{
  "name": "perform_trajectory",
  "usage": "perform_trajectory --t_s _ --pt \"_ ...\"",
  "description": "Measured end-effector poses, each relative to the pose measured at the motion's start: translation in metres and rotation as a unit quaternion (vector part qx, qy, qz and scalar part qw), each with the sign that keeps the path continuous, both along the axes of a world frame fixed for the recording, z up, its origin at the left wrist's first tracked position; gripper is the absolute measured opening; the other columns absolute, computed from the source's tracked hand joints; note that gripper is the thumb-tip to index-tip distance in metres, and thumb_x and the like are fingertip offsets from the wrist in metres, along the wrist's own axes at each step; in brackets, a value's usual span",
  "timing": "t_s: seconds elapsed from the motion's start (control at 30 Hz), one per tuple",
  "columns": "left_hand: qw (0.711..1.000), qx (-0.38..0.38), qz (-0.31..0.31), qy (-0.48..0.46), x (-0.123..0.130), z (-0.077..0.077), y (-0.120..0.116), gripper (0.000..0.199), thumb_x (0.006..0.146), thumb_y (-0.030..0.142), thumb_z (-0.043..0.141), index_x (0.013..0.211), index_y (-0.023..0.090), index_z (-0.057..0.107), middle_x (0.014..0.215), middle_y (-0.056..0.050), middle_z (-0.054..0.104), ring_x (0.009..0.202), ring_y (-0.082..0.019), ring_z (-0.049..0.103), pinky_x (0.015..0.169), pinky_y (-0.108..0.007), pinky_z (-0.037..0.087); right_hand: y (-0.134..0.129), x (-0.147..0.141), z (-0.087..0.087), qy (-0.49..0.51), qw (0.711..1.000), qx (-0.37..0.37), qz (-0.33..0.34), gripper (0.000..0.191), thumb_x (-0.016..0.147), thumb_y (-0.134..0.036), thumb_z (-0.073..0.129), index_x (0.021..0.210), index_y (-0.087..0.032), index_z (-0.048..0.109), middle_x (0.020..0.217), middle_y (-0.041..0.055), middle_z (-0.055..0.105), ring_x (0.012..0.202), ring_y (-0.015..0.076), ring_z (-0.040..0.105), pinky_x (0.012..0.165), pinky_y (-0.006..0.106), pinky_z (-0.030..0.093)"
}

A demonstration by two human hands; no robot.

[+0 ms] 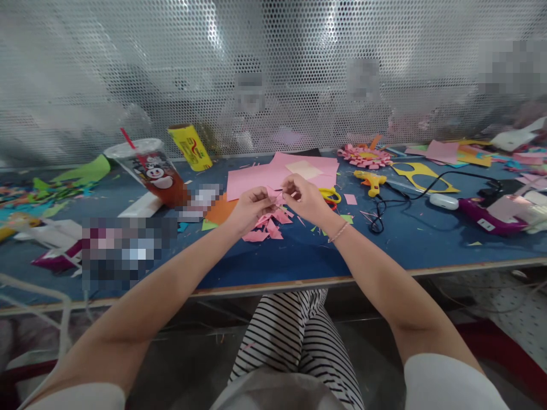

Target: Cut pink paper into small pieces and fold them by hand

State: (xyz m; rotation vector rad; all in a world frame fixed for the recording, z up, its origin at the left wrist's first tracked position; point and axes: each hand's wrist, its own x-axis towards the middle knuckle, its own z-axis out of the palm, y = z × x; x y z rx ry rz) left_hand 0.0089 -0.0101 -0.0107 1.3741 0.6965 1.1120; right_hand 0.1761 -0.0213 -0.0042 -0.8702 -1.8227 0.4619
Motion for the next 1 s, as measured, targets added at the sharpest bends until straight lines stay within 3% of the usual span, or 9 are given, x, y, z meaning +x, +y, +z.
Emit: perform_trajectory --t_s 0.2,0.4,0.7,1.0 --pt "0.999 -0.033 0.004 -0.003 0.0029 0.0019 -0.0025 0.019 0.065 0.020 0.064 0.065 0.013 0.047 0.057 0.004 0.046 0.049 -0.003 0.048 0.050 -0.017 0.038 0.0022 -0.0006 -0.0039 -0.008 1.000 0.003 0.020 0.014 0.072 -0.018 0.054 0.084 -0.020 0.048 0.080 0.0017 0.053 0.069 0.0120 0.053 0.058 0.027 0.048" --pt "0.999 -0.016 0.030 0.001 0.0042 0.0030 -0.0035 0.015 0.071 0.025 0.061 0.072 0.012 0.054 0.059 0.003 0.048 0.052 -0.004 0.049 0.054 -0.018 0.040 0.0034 -0.0026 -0.0038 -0.019 1.000 0.009 -0.004 0.005 0.072 -0.020 0.054 0.076 -0.019 0.051 0.077 0.0016 0.053 0.068 0.0118 0.052 0.058 0.026 0.047" --pt "0.999 -0.007 0.030 -0.008 0.0033 0.0070 -0.0063 0.024 0.059 0.025 0.073 0.066 0.011 0.055 0.057 0.002 0.052 0.051 -0.004 0.047 0.051 -0.019 0.036 0.0040 -0.0023 -0.0044 -0.026 0.999 0.030 -0.010 0.004 0.073 -0.019 0.052 0.077 -0.019 0.052 0.076 0.0011 0.054 0.067 0.0114 0.052 0.058 0.025 0.045" --pt "0.999 -0.026 0.015 -0.019 0.0027 0.0074 -0.0063 0.023 0.059 0.024 0.073 0.062 0.011 0.054 0.054 0.003 0.052 0.050 -0.004 0.049 0.051 -0.019 0.037 0.0028 -0.0015 -0.0037 -0.031 0.998 0.056 -0.012 0.005 0.072 -0.015 0.053 0.075 -0.019 0.053 0.076 0.0002 0.054 0.067 0.0106 0.051 0.056 0.024 0.044"
